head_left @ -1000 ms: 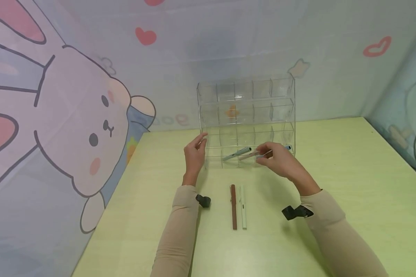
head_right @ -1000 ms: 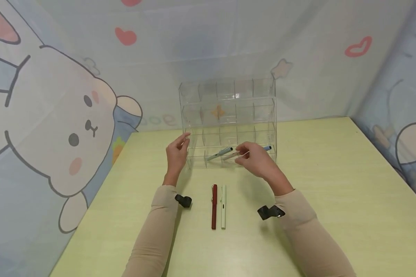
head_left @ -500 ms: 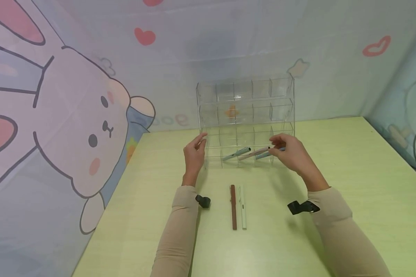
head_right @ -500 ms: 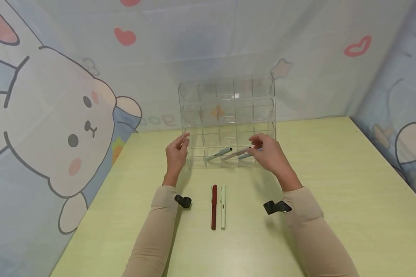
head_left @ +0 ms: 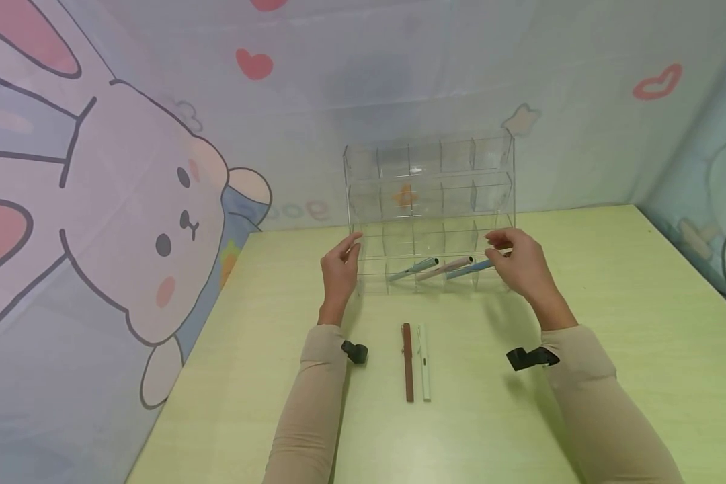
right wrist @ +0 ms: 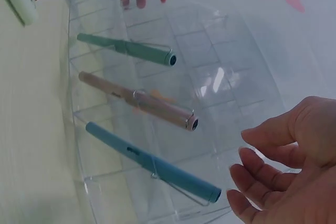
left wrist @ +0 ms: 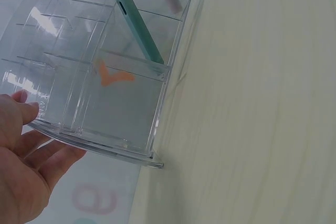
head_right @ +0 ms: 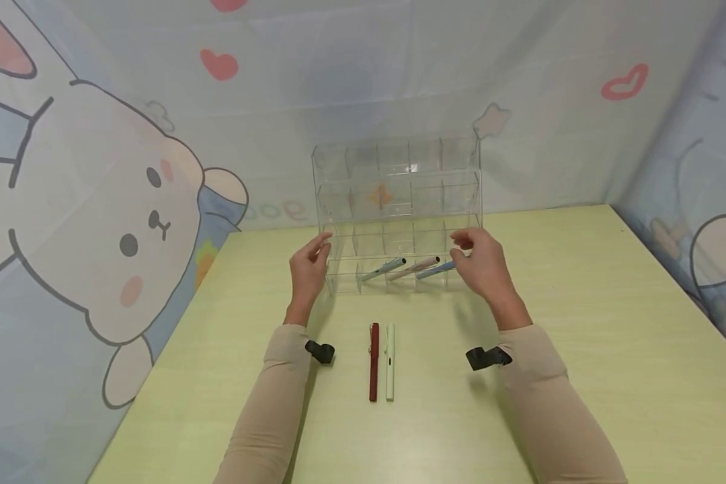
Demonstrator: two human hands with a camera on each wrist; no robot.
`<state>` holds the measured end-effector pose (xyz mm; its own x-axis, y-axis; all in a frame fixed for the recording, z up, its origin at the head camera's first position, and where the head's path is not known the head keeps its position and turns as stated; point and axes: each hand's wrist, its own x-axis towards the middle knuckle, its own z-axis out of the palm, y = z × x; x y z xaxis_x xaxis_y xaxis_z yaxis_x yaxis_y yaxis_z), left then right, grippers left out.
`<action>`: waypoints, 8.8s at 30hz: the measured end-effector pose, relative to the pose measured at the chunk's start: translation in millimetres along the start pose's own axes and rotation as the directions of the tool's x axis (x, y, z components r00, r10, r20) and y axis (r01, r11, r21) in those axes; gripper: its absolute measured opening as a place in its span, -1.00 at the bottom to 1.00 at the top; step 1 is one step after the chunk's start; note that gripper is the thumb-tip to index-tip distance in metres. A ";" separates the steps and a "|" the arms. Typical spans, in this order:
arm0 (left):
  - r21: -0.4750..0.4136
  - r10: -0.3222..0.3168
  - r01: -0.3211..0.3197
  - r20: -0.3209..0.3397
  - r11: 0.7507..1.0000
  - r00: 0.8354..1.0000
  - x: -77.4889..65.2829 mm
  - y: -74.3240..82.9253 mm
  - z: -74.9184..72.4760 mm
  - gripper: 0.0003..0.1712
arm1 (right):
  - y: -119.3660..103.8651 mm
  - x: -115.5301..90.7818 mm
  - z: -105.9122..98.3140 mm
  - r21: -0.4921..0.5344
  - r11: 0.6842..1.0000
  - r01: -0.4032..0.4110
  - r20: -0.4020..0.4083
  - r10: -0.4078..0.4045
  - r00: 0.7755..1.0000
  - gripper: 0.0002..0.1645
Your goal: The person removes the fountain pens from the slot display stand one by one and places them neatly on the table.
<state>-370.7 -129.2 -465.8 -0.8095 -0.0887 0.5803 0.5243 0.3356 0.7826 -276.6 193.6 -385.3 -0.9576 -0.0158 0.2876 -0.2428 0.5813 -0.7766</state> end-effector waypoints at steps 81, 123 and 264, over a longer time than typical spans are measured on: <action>0.012 -0.042 0.042 0.005 0.999 0.999 1.4 -0.4 1.2 -0.72 | 25.3 13.5 26.4 0.065 0.998 -0.013 -0.344 0.034 0.938 -0.51; 0.001 -0.014 0.014 0.000 1.000 1.000 0.4 -2.9 2.1 -0.71 | -7.3 7.8 -3.9 0.362 0.849 0.385 -0.695 -0.030 0.719 -0.65; 0.036 -0.001 0.001 0.000 0.999 1.000 2.0 0.2 0.6 -0.70 | -7.7 -5.0 39.2 0.221 0.926 -0.307 0.602 0.118 0.790 -0.51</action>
<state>-372.4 -128.8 -464.6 -0.8101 -0.0889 0.5795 0.5136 0.3692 0.7745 -276.1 157.3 -402.8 -0.8782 -0.4334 -0.2023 0.0351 0.3634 -0.9310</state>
